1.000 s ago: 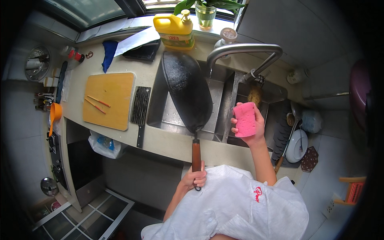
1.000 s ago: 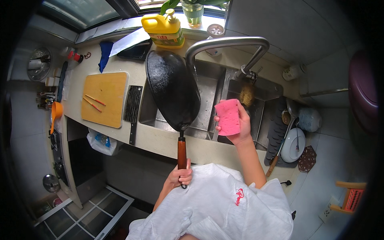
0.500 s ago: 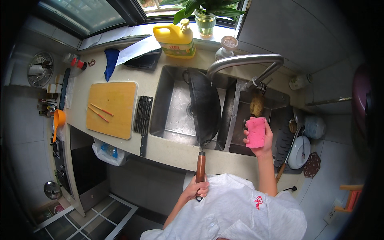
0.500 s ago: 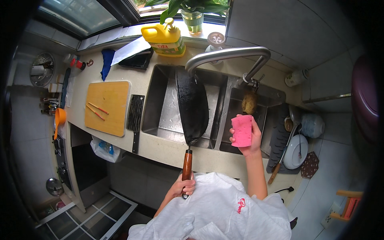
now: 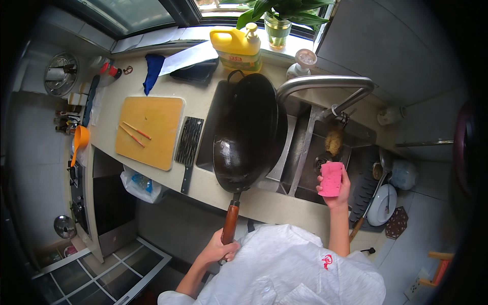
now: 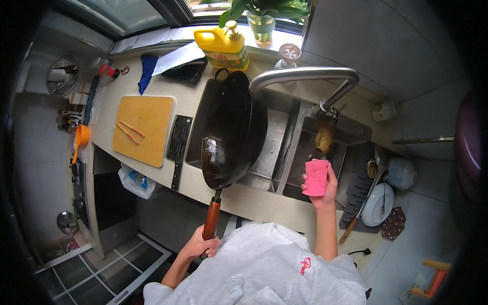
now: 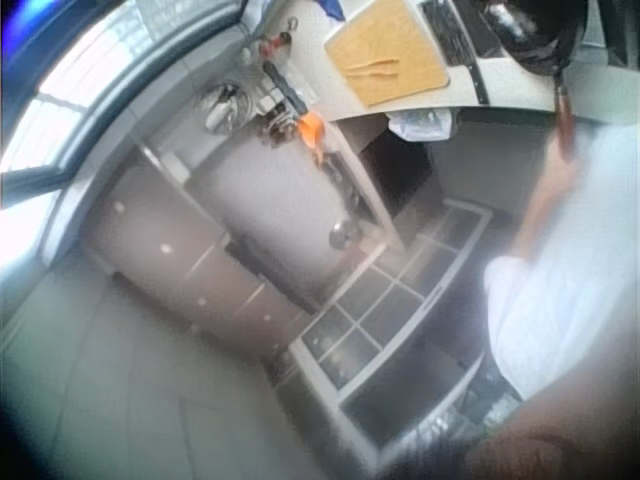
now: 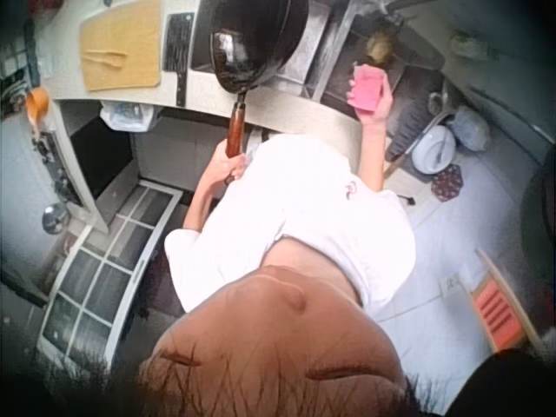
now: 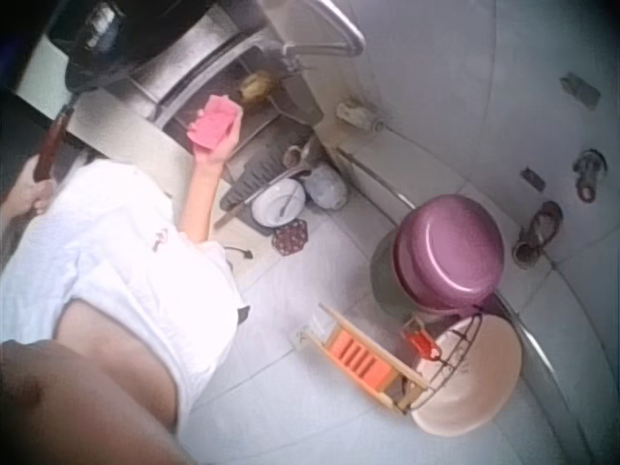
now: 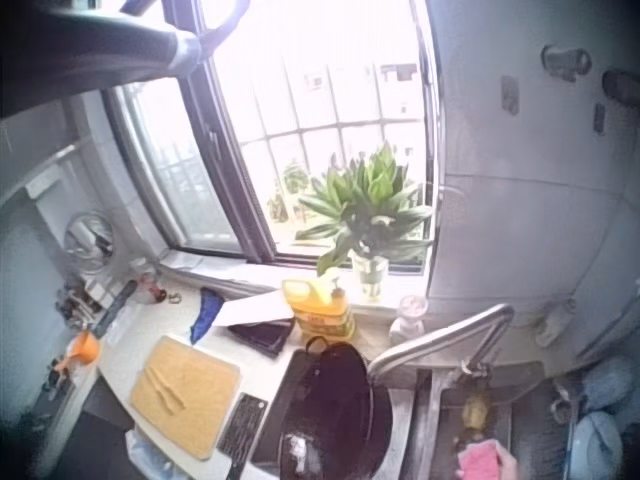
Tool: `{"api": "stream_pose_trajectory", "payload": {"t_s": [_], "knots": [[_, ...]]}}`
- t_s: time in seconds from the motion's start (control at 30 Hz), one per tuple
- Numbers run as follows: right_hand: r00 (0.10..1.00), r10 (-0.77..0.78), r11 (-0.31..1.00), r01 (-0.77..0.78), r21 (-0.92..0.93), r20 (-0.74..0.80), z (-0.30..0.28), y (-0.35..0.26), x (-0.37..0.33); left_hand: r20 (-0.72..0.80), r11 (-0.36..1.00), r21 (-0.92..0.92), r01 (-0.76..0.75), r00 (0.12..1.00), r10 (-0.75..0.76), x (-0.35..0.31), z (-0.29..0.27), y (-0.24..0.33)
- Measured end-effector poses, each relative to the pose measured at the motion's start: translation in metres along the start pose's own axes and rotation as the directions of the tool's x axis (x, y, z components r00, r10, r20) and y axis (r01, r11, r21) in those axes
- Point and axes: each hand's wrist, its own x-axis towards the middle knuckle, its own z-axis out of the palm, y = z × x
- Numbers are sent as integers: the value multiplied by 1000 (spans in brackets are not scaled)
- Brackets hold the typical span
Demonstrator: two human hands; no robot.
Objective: The person washes a black frying pan in a kitchen sink using a pink sponge and running water. They scrub the interior and exterior surfaces, rinse the pan thoroughly, and then place it on the counter.
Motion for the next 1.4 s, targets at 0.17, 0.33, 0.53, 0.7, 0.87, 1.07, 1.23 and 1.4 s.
{"api": "stream_pose_trajectory", "payload": {"t_s": [0.17,0.33,0.53,0.7,0.87,1.07,1.23,1.4], "knots": [[1000,21,998,-22,53,14,-5,2,1,-41,970,238,-41,998,52,0,-13,12],[999,16,1000,-15,14,-34,-17,2,0,-25,924,374,-74,996,90,8,-18,2],[999,50,997,-50,-50,-14,-25,14,0,-161,733,672,-105,946,282,27,-30,-30],[996,57,996,-62,-64,-70,-24,25,0,-202,684,724,-85,923,328,31,-30,-44],[989,134,988,-139,-73,-70,-25,37,4,-233,691,719,-73,912,339,52,-30,-62],[987,124,986,-134,-100,-102,-28,42,-5,-260,712,690,-132,872,414,75,-21,-79],[976,-189,921,138,-363,-110,-36,7,14,-333,634,774,8,857,395,97,-34,-79],[818,-549,783,433,-448,-169,-54,-104,117,-290,557,831,4,856,428,113,-45,-80]]}}
